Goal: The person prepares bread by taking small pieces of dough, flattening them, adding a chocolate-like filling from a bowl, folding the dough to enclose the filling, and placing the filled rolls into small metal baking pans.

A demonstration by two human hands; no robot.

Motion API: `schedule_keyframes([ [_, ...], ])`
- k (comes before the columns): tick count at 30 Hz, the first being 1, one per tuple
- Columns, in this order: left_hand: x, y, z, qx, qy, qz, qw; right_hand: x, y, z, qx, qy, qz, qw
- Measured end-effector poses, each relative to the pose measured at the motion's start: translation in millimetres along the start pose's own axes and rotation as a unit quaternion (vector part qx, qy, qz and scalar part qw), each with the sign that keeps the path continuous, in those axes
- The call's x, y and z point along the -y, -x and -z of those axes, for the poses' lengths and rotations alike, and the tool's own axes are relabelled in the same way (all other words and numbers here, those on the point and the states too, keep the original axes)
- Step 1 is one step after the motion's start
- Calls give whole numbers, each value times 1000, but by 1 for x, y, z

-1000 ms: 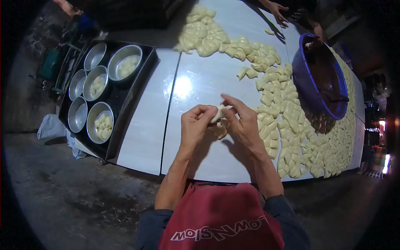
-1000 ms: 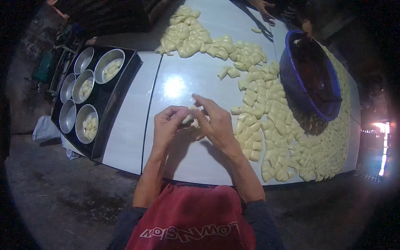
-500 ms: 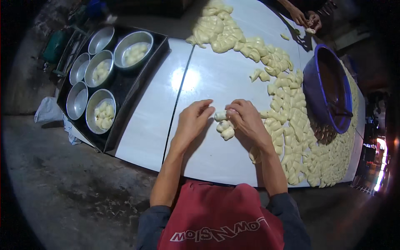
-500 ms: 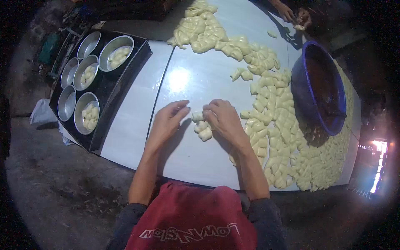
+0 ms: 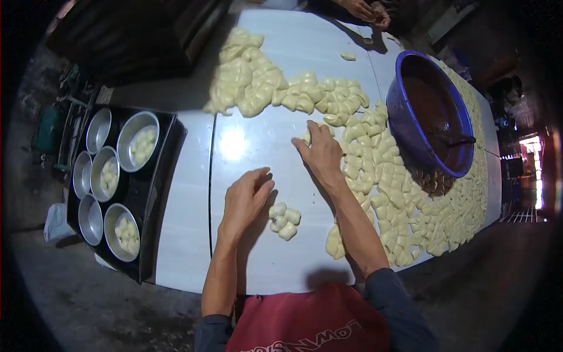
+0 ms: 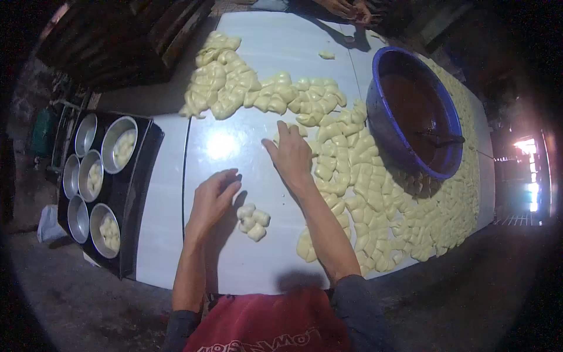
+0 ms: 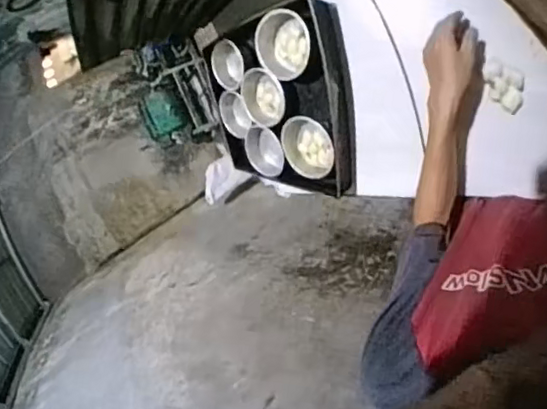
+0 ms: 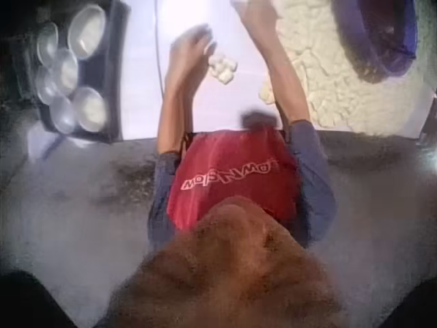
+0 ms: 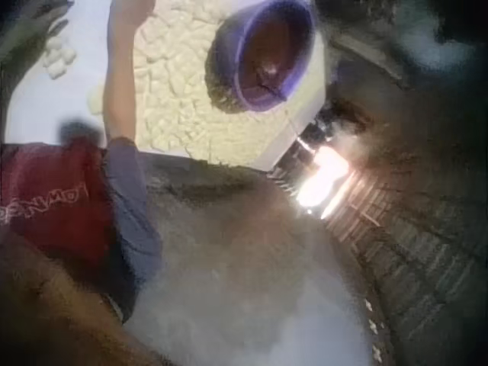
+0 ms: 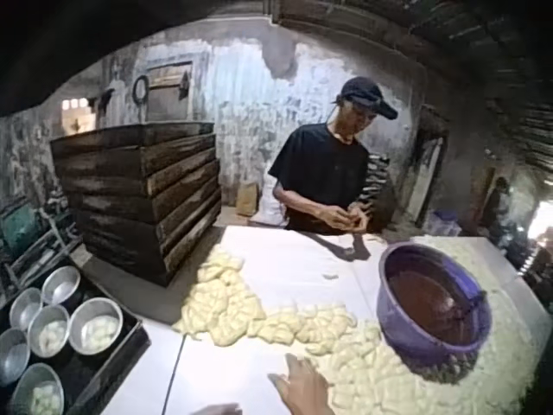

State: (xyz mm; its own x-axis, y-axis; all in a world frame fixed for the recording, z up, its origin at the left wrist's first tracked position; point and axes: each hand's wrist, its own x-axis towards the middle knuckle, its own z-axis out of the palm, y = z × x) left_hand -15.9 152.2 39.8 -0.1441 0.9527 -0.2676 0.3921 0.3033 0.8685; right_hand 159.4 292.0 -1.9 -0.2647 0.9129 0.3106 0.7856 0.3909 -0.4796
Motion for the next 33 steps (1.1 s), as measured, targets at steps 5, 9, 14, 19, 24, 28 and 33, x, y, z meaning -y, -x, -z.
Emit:
schedule_keyframes([
  [5, -14, -70, -18, -39, -50, -143, 988, -13, -11, 22, 107, -221, -138, 959],
  [9, -35, -119, -46, 57, -149, -283, 946, -45, 31, 74, 133, -562, -254, 776],
  [14, -49, -132, -75, 219, -24, -284, 933, -43, 34, 121, 103, -604, -261, 746],
  [19, -69, -96, -77, 300, 210, -121, 923, -46, 36, 116, 92, -611, -285, 733],
  [24, -62, -71, -54, 299, 225, -64, 925, -28, 32, 113, 86, -643, -237, 723],
  [28, -68, -38, -22, 163, 69, -80, 981, -17, 34, 98, 154, -484, -207, 836],
  [33, -44, -14, -3, 16, -6, -199, 980, 23, 34, 98, 295, -453, -183, 821],
])
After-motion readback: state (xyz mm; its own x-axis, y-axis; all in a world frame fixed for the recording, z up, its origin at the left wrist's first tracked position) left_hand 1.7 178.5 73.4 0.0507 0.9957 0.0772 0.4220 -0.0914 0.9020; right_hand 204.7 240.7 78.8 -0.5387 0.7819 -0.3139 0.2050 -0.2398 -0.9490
